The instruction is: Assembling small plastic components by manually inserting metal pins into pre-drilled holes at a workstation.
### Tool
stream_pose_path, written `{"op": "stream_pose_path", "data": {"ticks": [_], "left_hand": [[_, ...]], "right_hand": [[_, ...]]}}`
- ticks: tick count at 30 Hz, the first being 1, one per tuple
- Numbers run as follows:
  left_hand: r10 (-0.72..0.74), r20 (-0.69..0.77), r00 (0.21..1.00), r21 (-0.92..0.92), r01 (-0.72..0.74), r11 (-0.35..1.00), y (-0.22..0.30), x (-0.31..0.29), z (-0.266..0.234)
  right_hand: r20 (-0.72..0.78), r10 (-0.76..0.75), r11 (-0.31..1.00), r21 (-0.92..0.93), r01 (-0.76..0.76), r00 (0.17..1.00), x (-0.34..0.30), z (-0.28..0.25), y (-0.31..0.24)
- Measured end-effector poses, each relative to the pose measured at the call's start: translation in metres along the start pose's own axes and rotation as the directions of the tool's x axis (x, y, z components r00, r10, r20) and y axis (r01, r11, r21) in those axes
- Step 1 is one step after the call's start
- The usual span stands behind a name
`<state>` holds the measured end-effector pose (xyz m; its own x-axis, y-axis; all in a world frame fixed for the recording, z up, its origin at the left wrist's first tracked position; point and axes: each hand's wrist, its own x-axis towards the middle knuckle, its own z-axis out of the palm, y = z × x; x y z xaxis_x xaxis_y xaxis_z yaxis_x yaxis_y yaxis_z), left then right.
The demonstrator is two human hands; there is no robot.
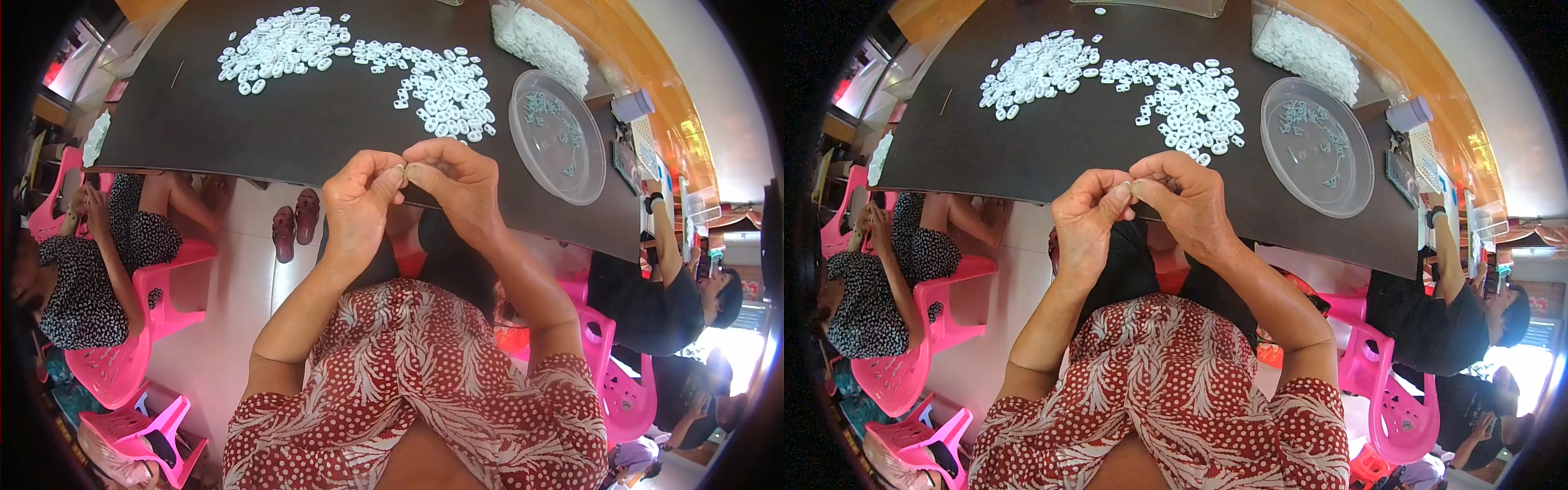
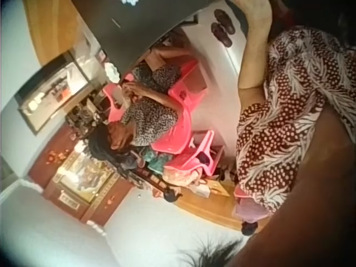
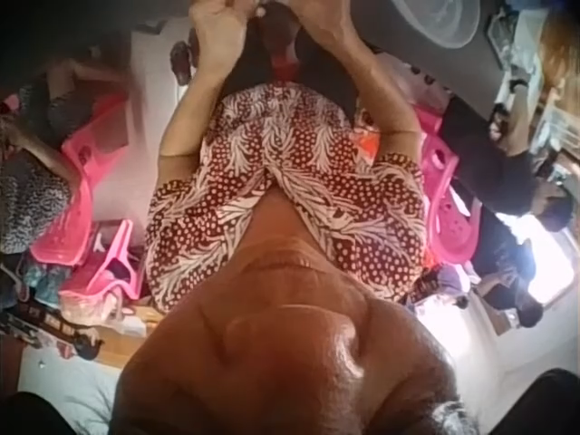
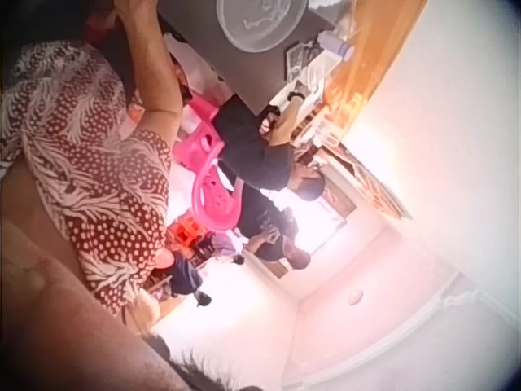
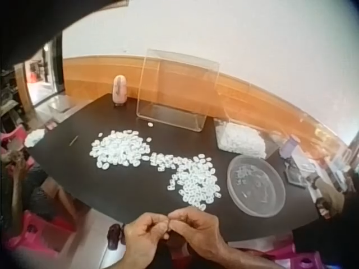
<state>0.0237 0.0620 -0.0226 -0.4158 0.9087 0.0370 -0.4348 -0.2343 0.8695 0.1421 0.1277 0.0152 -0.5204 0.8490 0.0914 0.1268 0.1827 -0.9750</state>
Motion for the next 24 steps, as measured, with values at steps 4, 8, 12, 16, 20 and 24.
{"op": "stream_pose_path", "data": {"ticks": [4,8,12,16,20,24], "left_hand": [[-0.080,-0.008,0.997,-0.132,0.078,0.988,0.006,0.008,-0.005],[-0.100,-0.036,0.994,-0.147,0.094,0.985,0.010,0.010,-0.013],[-0.088,-0.022,0.996,-0.150,0.084,0.985,0.007,0.010,-0.014],[-0.087,-0.027,0.996,-0.139,0.082,0.987,0.006,0.010,-0.014],[-0.071,-0.014,0.997,-0.146,0.068,0.987,0.006,0.010,-0.016],[-0.086,-0.014,0.996,-0.145,0.083,0.986,0.006,0.010,-0.015]], "right_hand": [[-0.025,-0.183,0.941,-0.295,0.167,0.983,0.016,-0.012,-0.007],[-0.006,-0.450,0.679,-0.652,0.338,0.893,0.041,-0.035,-0.006],[0.186,-0.551,0.366,-0.822,0.435,0.814,0.046,-0.044,0.014],[0.279,-0.521,0.199,-0.879,0.433,0.806,0.047,-0.034,0.021],[0.211,-0.530,0.274,-0.874,0.402,0.821,0.049,-0.034,0.015],[0.205,-0.539,0.288,-0.867,0.407,0.817,0.049,-0.037,0.014]]}}
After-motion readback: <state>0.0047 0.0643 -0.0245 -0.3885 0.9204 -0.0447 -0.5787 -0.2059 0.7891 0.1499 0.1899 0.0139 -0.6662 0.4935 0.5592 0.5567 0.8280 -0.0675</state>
